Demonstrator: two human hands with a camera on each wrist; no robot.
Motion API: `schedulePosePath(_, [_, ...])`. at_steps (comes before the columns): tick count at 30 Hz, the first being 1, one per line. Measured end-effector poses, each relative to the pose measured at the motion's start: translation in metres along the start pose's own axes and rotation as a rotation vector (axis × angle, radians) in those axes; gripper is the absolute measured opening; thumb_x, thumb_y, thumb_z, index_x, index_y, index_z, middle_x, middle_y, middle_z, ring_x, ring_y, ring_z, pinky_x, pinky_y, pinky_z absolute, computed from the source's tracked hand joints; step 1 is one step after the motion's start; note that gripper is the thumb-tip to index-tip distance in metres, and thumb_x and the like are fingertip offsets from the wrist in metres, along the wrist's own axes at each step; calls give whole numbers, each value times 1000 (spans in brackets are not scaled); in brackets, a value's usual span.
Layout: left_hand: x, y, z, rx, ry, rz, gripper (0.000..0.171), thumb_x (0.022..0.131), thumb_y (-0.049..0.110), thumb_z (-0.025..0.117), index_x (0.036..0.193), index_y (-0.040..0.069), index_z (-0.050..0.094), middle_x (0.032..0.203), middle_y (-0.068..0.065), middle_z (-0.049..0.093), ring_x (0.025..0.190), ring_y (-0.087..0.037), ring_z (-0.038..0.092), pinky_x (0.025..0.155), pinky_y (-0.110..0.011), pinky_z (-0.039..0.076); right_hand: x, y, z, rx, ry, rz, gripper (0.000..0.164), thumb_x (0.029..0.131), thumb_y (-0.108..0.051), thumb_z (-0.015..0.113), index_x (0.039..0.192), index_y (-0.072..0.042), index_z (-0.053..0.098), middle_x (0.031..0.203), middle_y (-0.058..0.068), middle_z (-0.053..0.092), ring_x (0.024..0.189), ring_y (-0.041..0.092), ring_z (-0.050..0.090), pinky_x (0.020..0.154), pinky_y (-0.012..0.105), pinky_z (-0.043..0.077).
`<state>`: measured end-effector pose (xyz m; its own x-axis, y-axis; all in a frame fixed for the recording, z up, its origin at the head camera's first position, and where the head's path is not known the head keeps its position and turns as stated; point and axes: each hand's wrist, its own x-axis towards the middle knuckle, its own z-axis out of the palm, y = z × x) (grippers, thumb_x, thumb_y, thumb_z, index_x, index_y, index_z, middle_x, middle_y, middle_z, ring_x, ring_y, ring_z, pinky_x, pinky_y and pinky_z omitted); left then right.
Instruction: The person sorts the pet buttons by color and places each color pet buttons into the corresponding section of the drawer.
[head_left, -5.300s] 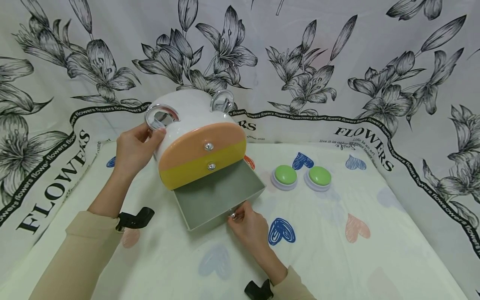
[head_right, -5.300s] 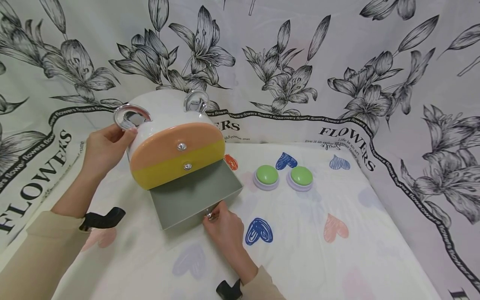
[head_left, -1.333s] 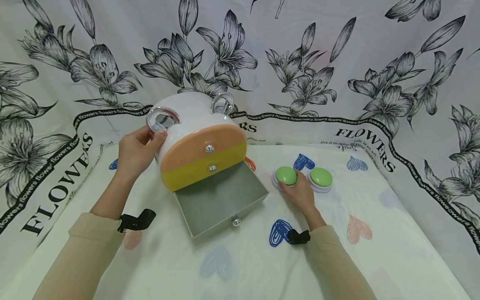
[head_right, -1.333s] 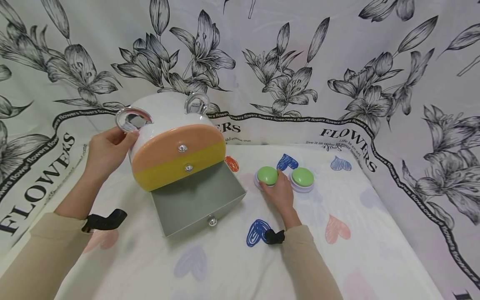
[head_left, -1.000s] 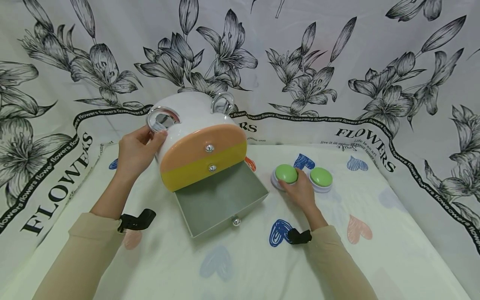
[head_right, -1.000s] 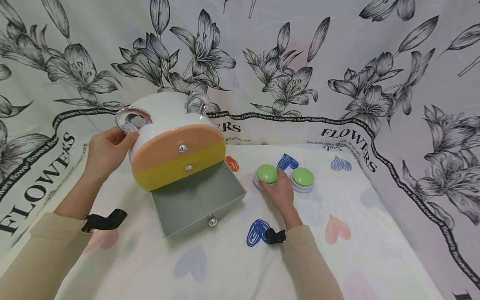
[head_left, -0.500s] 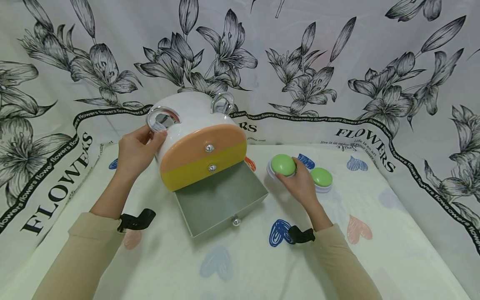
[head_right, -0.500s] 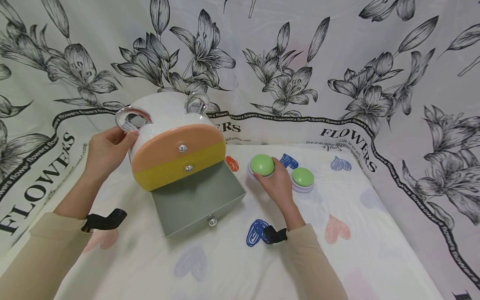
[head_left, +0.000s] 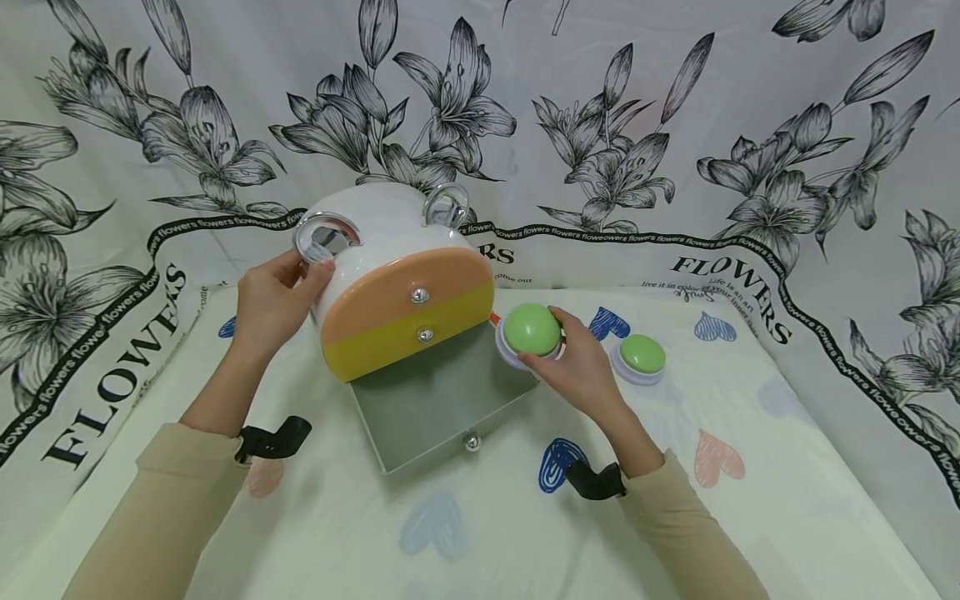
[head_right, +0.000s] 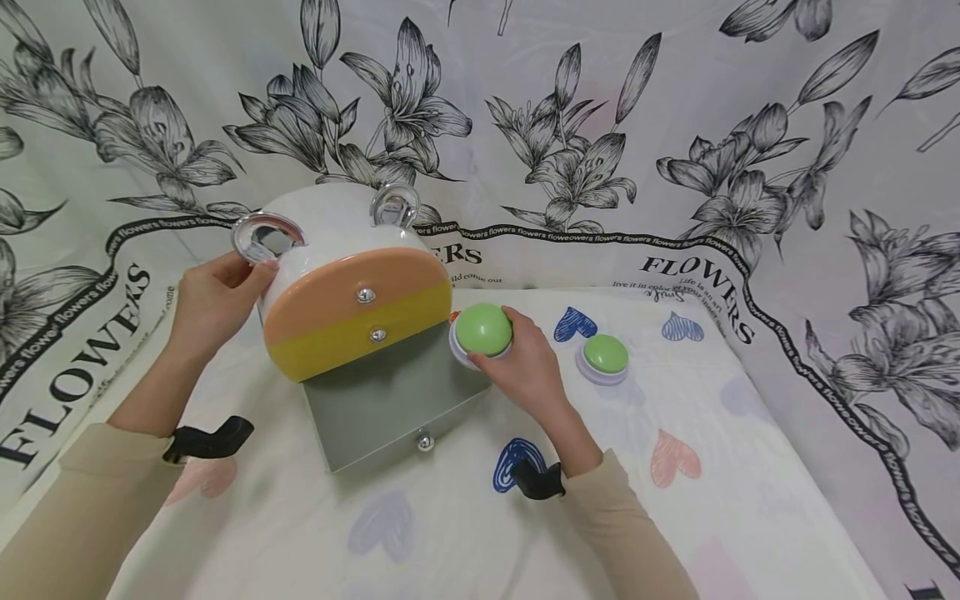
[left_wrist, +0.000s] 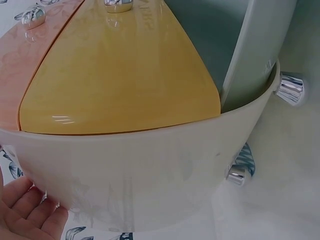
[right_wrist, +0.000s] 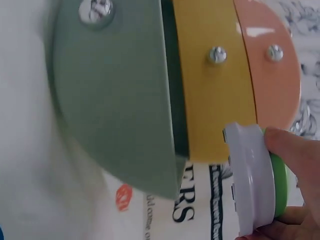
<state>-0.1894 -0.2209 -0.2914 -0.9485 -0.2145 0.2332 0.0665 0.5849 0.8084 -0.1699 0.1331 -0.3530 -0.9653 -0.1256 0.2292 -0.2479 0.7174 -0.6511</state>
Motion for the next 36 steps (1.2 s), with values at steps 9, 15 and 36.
schedulePosePath(9, [0, 1, 0, -1, -5, -5, 63, 86, 51, 54, 134, 11, 49, 133, -11, 52, 126, -27, 44, 99, -44, 41, -5, -20, 18, -31, -133, -74, 76, 73, -32, 77, 133, -1, 42, 127, 13, 53, 112, 26, 54, 91, 40, 49])
schedulePosePath(15, [0, 2, -1, 0, -10, -14, 64, 86, 52, 54, 135, 12, 48, 133, -11, 51, 127, -27, 44, 99, -44, 41, -4, -29, 32, -59, -213, -97, 75, 71, -34, 78, 130, -1, 45, 119, 11, 57, 103, 23, 57, 86, 36, 52])
schedulePosePath(36, [0, 1, -1, -1, -12, -19, 64, 86, 53, 53, 135, 13, 48, 133, -10, 52, 128, -26, 43, 99, -44, 41, 11, -48, 81, -152, -418, -169, 67, 71, -38, 77, 123, -4, 51, 107, 3, 62, 87, 15, 59, 74, 28, 51])
